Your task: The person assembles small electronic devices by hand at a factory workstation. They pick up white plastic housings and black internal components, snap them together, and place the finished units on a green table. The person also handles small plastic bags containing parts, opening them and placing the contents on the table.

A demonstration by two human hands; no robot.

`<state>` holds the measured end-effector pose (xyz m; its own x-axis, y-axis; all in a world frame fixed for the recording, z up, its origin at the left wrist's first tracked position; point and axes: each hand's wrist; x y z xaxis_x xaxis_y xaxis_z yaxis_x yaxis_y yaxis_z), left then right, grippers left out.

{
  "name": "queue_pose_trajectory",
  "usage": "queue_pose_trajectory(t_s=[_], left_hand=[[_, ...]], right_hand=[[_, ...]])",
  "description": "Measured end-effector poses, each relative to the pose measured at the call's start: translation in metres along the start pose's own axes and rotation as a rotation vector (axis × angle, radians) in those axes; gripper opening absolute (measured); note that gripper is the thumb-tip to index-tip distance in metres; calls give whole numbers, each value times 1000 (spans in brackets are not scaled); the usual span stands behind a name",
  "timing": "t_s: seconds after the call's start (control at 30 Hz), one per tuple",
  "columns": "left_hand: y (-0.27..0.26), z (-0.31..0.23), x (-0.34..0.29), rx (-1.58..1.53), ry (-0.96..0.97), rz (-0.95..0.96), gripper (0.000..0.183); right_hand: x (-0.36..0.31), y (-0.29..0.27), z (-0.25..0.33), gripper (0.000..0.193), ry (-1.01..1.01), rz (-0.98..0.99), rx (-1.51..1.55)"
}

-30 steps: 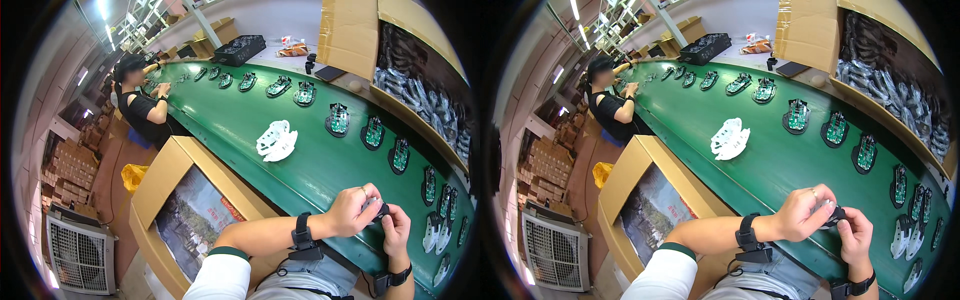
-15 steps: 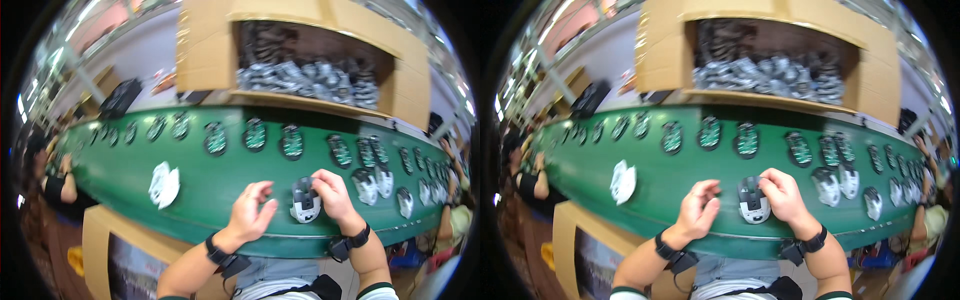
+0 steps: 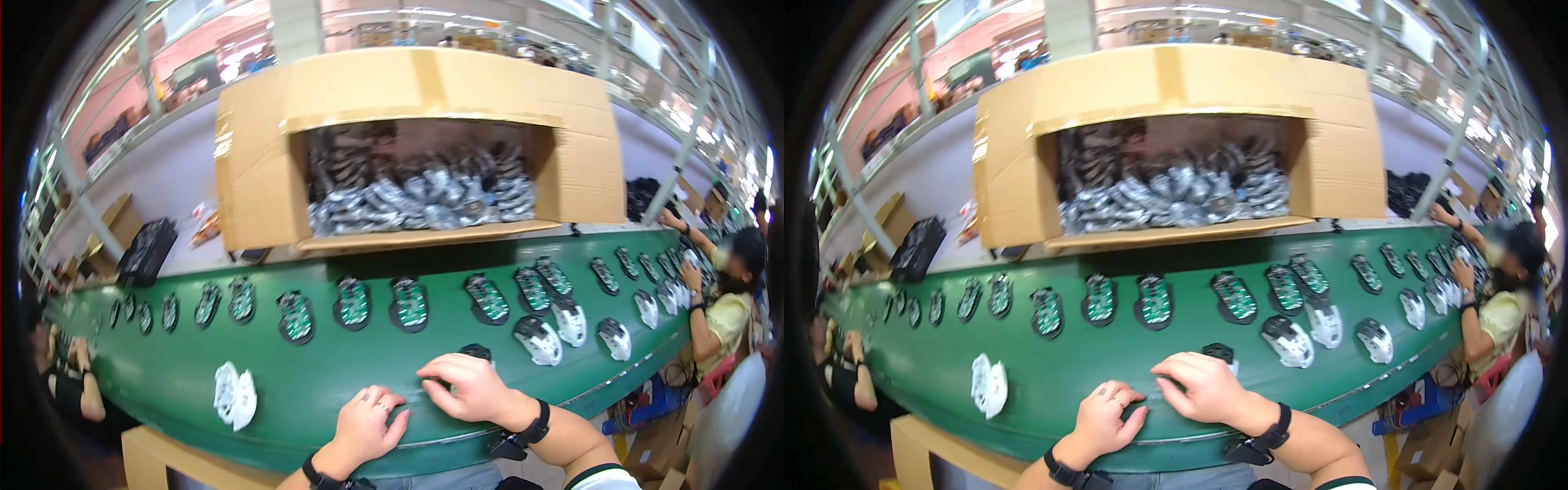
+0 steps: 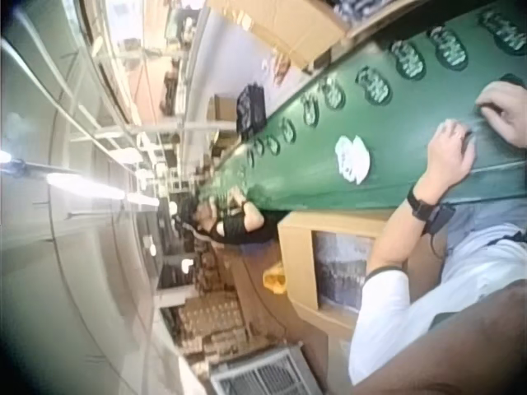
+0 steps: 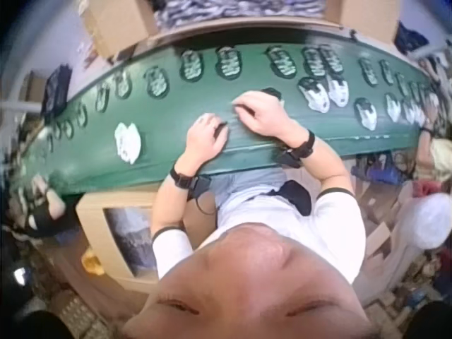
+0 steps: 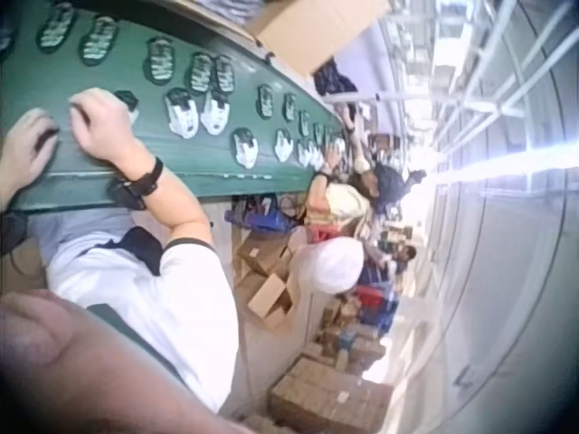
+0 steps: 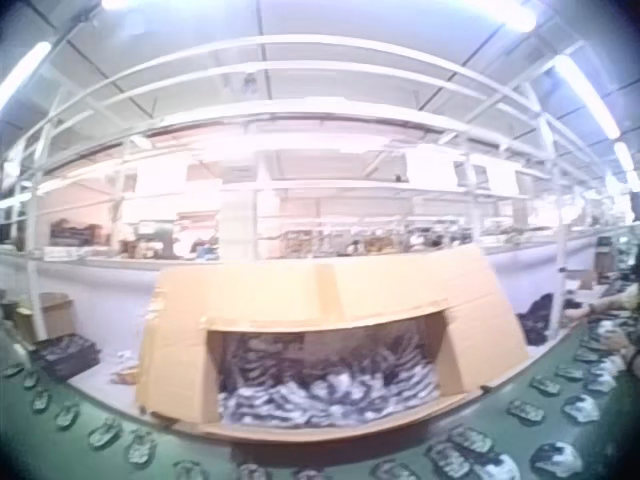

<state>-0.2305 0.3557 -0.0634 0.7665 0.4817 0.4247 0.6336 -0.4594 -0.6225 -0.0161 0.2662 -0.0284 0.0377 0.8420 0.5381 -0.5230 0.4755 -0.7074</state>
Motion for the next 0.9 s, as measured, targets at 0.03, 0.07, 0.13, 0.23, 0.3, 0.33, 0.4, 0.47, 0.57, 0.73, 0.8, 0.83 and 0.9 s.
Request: queue_pose_trajectory(t_s=[0.03, 0.07, 0.13, 0.23, 0.3, 0.33, 0.4, 0.47, 0.57, 0.73, 0.8, 0.83, 0.9], left_hand=[[1, 1, 3, -11, 39, 6, 20], [5, 0, 8, -37, 41, 37, 19], [5, 1, 11, -70, 55, 53, 20], [-1, 3, -4, -30, 33, 29, 21], [-2, 2, -6, -21, 57, 19, 21], [-1, 2, -5, -20, 67, 22, 21], [2, 3, -2, -16, 91, 29, 21], [6, 3, -1, -18, 93, 46, 21], [4, -6, 7, 25, 113, 71, 21], [-3, -9, 4, -23, 86, 73, 19], [-5, -13, -4, -30, 47, 56, 21], [-1, -9, -6, -43, 90, 50, 20], [9, -3, -2, -72, 117, 52, 19]], right_hand=[[-5, 1, -2, 14, -3, 10, 27], [-10, 2, -7, 14, -8, 21, 58], [-8, 5, -3, 13, -66, 48, 52], [-3, 11, 6, 16, -158, 108, -6], [-5, 8, 2, 17, -151, 197, -177], [-8, 0, -4, 18, -120, 278, -264], [-10, -17, -16, 24, 28, 500, -399], [-7, -42, -27, 28, 183, 599, -499], [10, -80, -42, 27, 230, 688, -523], [106, -99, -64, 18, 0, 2, -374], [158, -95, -74, 28, 185, 90, -493], [178, -89, -85, 36, 249, 108, -576], [206, -78, -109, 61, 474, 297, -709]])
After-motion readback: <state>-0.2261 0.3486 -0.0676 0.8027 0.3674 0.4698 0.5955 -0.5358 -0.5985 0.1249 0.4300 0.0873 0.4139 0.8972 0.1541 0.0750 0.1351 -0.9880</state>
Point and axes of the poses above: each hand's wrist, its own x-axis towards the middle knuckle, its own y-axis out of the palm, z = x × y, and after that the axes turned 12 degrees about -x, right-handed
